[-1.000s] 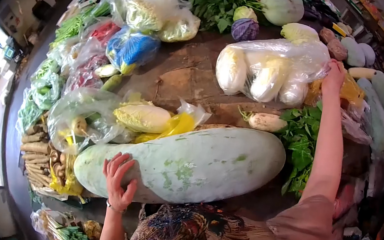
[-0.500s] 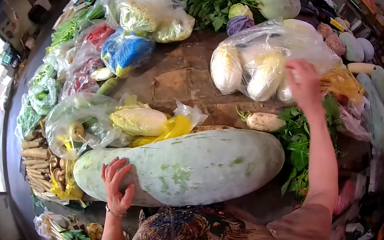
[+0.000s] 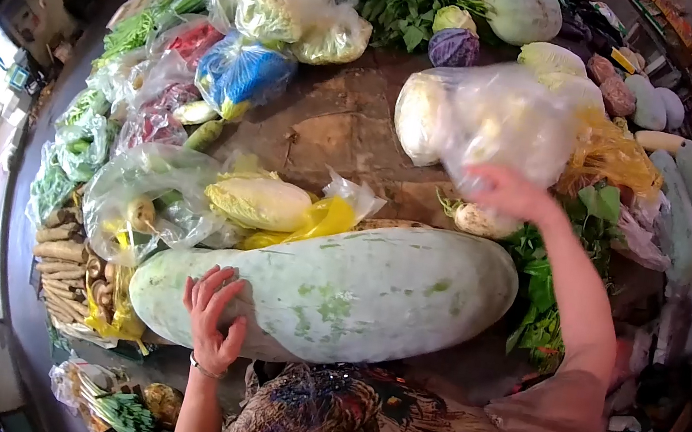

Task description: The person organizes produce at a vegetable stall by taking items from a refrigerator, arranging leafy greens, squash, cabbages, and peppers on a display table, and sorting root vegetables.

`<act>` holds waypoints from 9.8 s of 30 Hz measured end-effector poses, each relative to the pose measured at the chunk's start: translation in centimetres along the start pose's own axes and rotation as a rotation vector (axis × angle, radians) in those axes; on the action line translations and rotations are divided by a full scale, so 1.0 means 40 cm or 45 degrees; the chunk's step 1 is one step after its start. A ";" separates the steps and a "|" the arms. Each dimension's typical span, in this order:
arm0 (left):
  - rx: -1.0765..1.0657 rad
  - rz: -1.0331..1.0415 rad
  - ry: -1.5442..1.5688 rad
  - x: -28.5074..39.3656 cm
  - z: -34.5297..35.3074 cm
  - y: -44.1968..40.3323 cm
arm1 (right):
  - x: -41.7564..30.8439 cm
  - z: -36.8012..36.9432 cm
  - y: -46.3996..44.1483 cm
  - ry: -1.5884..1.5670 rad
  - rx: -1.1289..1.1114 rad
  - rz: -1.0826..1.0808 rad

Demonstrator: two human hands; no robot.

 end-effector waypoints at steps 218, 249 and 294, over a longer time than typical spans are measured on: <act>0.054 0.001 0.021 -0.040 -0.027 -0.006 | -0.579 0.538 -0.561 0.161 -0.263 -0.663; -0.017 0.025 -0.028 -0.042 -0.011 -0.005 | -0.378 0.280 -0.583 -0.452 -0.031 -0.178; -0.077 0.007 -0.017 -0.061 -0.005 0.007 | -0.636 0.572 -0.459 0.779 0.077 -0.939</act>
Point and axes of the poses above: each hand's wrist, its own y-axis away from the middle knuckle, its own z-axis out of the palm, x = y × z, the point moved 7 cm from there along -y, towards the middle knuckle, and after that the axes turned 1 degree about -y, right-handed, at the moved point
